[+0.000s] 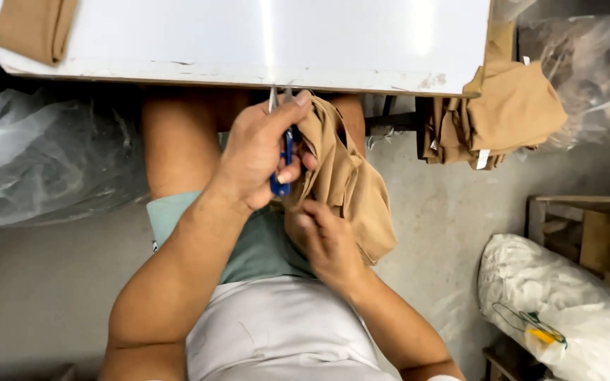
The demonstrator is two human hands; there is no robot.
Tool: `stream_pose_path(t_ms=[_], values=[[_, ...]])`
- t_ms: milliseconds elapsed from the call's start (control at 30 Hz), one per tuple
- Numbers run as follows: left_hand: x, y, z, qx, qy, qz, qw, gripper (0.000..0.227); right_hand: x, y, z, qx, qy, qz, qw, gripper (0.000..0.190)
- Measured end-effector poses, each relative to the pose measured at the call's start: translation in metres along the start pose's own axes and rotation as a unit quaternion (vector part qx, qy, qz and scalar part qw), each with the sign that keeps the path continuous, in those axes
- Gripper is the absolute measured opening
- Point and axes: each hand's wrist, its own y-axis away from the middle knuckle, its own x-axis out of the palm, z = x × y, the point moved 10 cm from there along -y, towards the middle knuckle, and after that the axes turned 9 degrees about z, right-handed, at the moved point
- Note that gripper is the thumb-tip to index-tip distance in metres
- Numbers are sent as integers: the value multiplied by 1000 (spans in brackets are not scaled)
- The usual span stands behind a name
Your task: Trimming loose threads from tan fabric components using thread snips at a workbench in a factory setting.
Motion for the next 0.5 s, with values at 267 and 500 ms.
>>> stream_pose_path(t_ms=[267, 500], values=[[-74, -30, -11, 1, 27, -56, 998, 22, -168, 143, -141, 119, -357, -300, 877, 9], [-123, -27, -5, -13, -198, -155, 968, 25, -404, 393, -236, -125, -448, -643, 608, 32]])
